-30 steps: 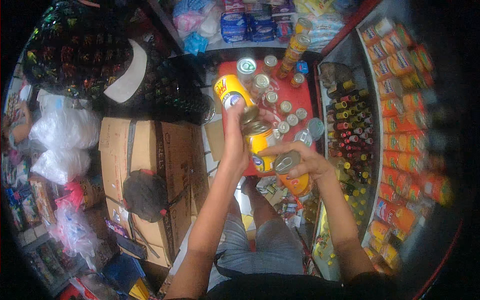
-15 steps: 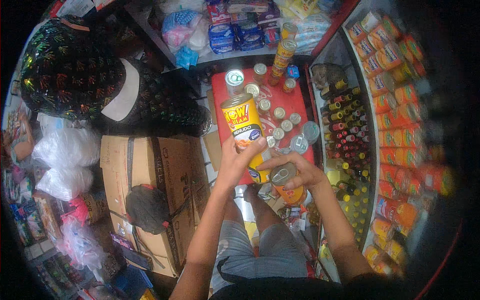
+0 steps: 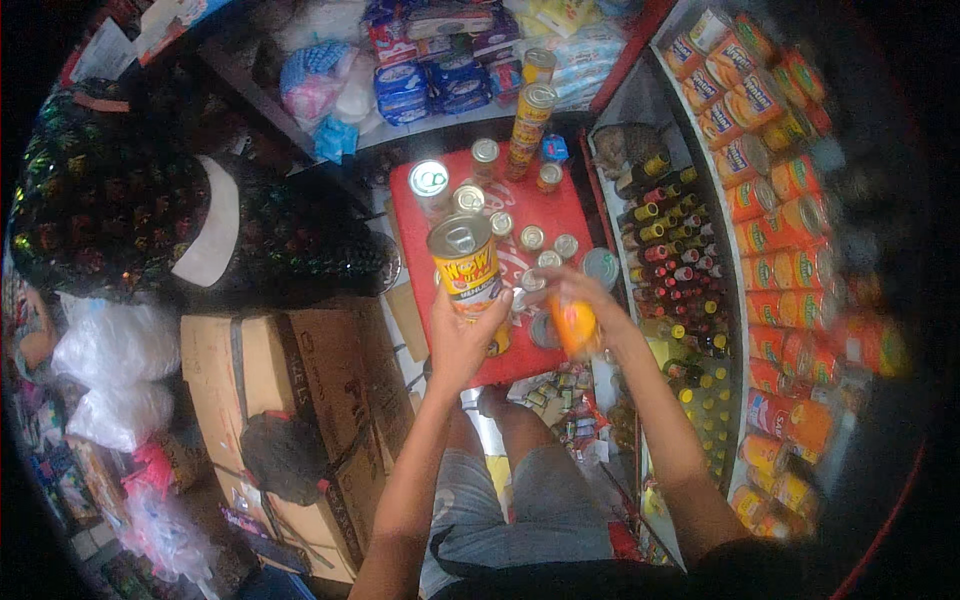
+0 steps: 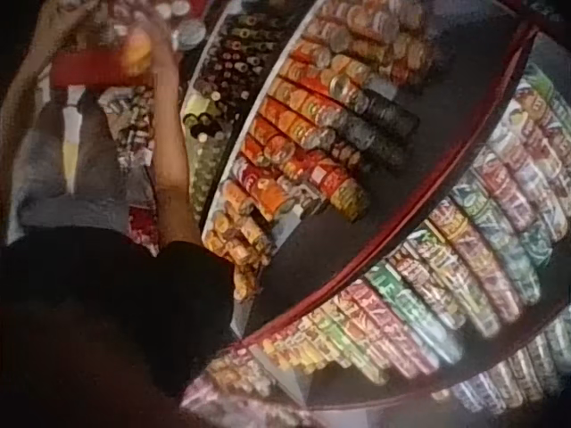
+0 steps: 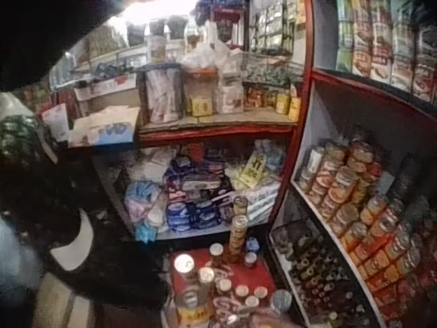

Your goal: Restocking and organizing various canned food products on store shelves.

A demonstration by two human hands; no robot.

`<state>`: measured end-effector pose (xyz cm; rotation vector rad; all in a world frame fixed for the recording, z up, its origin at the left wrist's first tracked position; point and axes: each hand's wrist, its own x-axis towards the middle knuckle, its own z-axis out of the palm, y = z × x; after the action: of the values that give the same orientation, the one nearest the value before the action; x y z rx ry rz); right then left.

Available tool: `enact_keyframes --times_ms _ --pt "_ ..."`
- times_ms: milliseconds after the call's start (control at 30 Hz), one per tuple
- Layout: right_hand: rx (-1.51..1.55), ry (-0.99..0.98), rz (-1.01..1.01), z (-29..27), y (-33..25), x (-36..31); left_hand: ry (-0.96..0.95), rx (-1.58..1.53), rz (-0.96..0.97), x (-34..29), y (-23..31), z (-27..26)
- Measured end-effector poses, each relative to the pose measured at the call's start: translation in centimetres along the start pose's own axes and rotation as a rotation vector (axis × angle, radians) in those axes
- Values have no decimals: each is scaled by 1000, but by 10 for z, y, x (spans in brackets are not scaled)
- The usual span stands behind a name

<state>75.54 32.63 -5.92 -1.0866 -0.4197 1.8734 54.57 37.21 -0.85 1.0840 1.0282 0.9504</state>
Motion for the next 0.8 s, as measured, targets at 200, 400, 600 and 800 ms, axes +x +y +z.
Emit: enact_keyframes --times_ms 200,400,600,800 --pt "-156 529 -365 -96 10 112 -27 96 16 8 -43 1" --pt "-1195 845 -866 -118 14 203 21 17 -10 32 -105 42" --pt "-1225 766 -670 -154 35 225 7 157 137 88 -152 75" --pt "-1052 505 -493 -153 -13 168 100 237 234 136 -182 88"
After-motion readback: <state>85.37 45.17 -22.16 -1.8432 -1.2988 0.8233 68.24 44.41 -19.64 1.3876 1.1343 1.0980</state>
